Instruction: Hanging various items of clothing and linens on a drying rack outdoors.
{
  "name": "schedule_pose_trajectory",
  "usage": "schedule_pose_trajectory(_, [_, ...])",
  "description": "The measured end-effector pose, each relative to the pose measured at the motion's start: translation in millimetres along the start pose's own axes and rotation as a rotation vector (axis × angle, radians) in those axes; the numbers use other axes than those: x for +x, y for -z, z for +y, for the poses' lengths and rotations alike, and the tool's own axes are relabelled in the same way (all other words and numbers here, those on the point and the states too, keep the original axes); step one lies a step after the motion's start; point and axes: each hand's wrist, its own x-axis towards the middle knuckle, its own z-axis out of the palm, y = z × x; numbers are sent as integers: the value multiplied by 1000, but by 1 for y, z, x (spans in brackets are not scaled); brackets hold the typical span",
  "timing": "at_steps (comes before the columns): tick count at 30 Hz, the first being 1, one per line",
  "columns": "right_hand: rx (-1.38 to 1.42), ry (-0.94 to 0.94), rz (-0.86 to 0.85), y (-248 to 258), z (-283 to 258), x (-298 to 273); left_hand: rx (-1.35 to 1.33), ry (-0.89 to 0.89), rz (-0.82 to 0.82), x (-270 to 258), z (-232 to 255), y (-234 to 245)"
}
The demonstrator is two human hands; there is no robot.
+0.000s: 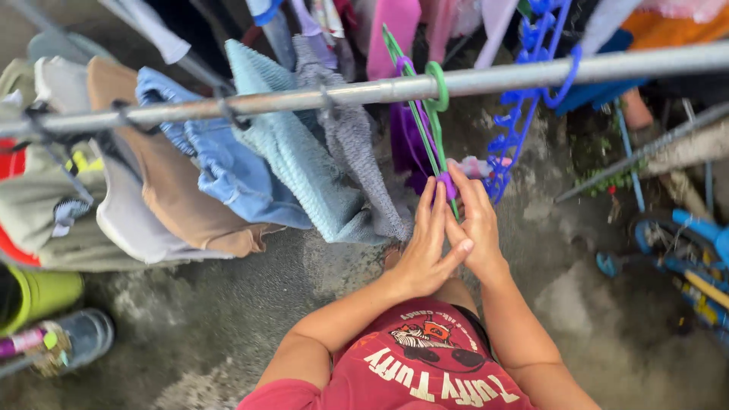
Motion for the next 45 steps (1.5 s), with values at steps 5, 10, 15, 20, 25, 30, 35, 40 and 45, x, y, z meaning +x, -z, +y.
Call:
schedule_pose_trajectory(5, [-142, -28, 215, 3, 12, -58, -107, -13, -236, -38, -30, -29])
schedule_pose_trajectory(10, [-225, -297, 376, 1, 69, -157, -208, 18, -647, -80, -68, -86])
schedule_pose_trajectory(15, [-189, -636, 598, -29, 111, -291, -180, 97, -1039, -119, -78, -149])
schedule_pose_trajectory(20, [39, -1027, 853, -102, 143, -434, -24, 54, -1436, -229, -117, -217])
schedule_pose_trajectory(25, [137, -1303, 1094, -235, 214, -577, 292, 145, -1810, -368, -157, -278])
schedule_pose_trajectory(30, [428, -1600, 1314, -366, 298, -663, 718, -53, -2056, -471, -241, -342])
schedule_pose_trajectory(35, [704, -1740, 1504, -444, 390, -716, 878, -237, -2088, -545, -393, -397])
schedule_pose_trajectory(40, [725, -1876, 1584, -521, 496, -755, 968, -155, -2090, -600, -498, -453])
schedule_pose_trajectory(45, [582, -1992, 1572, -548, 578, -777, 903, -321, -1758, -650, -581, -512])
